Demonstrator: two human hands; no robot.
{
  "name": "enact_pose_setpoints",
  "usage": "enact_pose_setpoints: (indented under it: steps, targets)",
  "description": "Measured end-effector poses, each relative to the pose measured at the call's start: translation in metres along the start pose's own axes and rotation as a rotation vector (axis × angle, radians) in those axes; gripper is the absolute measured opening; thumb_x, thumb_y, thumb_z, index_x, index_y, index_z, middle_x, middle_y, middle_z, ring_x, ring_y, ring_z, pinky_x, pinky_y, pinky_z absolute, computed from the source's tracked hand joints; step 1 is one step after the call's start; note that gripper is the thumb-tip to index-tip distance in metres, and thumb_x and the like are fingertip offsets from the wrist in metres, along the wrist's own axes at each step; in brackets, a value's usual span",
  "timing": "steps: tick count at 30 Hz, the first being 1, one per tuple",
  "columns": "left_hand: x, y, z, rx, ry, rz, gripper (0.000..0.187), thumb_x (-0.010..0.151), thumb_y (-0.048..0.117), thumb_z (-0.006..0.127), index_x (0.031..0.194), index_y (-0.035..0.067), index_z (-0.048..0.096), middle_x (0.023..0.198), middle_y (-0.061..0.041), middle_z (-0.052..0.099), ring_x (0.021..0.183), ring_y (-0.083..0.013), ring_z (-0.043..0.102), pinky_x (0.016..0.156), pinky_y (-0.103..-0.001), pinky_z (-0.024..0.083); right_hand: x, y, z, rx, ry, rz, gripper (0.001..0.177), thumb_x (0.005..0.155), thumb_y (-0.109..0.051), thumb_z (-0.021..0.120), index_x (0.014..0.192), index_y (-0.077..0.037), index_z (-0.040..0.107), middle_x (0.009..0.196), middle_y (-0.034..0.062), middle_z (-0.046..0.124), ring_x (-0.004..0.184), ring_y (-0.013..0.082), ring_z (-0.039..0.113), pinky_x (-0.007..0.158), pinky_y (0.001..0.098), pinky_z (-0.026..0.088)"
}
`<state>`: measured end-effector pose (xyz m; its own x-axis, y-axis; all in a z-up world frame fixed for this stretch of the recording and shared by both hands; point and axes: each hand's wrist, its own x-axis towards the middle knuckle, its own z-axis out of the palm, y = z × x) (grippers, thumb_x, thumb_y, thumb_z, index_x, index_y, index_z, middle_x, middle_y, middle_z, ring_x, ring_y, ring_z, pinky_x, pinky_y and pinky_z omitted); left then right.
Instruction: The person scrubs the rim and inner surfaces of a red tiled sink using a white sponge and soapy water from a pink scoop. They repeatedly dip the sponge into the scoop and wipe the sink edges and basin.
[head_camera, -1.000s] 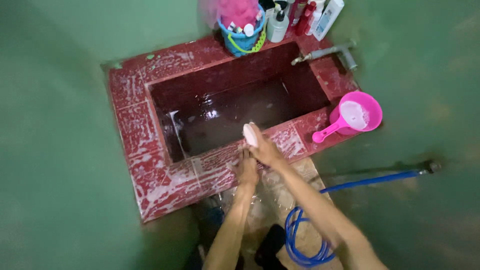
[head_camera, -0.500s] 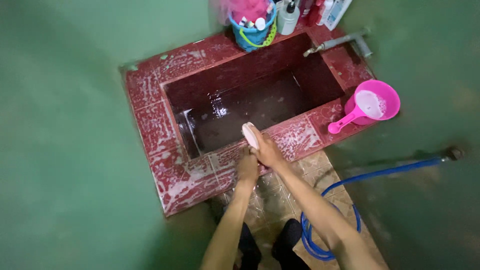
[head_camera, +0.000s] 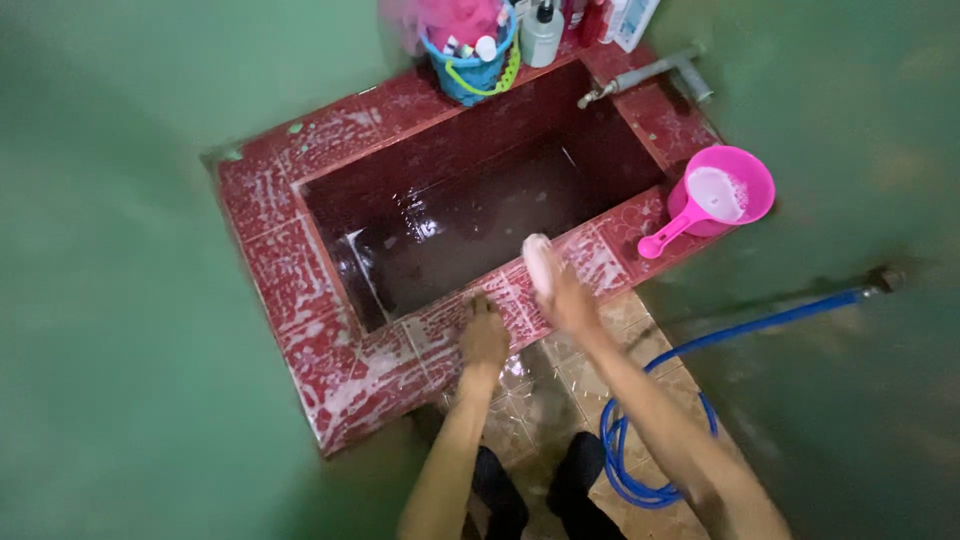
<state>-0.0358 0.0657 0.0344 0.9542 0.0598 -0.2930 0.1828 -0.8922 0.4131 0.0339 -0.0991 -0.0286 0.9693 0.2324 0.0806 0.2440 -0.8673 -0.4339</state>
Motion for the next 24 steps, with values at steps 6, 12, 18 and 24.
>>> enact_pose_setpoints:
  steps: [6,12,18,24]
  targets:
    - [0.02,-0.005,0.022,0.063,0.023,-0.006,0.068,0.077,0.02,0.077,0.14,0.007,0.054,0.15,-0.012,0.041,0.121,-0.0436,0.063,0.074,-0.058,0.063,-0.031,0.042,0.01,-0.195,-0.048,-0.06,0.068,0.093,-0.035,0.068,0.147,0.002,0.05,0.13,0.0466,0.053,0.122,0.0568,0.058,0.099,0.0554,0.053]
    - [0.011,0.012,-0.009,-0.009,-0.054,-0.024,0.066,0.082,0.014,0.07,0.145,0.017,0.049,0.156,-0.007,0.033,0.107,-0.0457,0.07,0.084,-0.06,0.063,0.01,0.077,-0.011,-0.069,0.169,0.248,0.082,0.092,-0.035,0.066,0.164,-0.023,0.027,0.102,0.0252,0.06,0.093,0.0476,0.071,0.076,0.054,0.059]
    - [0.029,0.0,0.027,0.033,0.041,0.124,0.055,0.082,0.012,0.066,0.136,0.005,0.057,0.148,-0.015,0.044,0.137,-0.0461,0.047,0.091,-0.054,0.061,-0.054,0.045,0.005,0.007,0.047,0.057,0.077,0.093,-0.045,0.064,0.161,-0.034,0.03,0.106,0.0161,0.056,0.085,0.0421,0.07,0.069,0.0502,0.06]
    - [0.058,-0.018,0.092,0.17,0.085,0.101,0.05,0.091,0.021,0.055,0.141,0.02,0.056,0.157,-0.009,0.039,0.149,-0.0409,0.032,0.087,-0.079,0.048,0.016,0.089,-0.009,-0.066,0.112,0.265,0.077,0.095,-0.042,0.063,0.163,-0.029,0.03,0.107,0.0213,0.059,0.094,0.0453,0.071,0.079,0.0507,0.059]
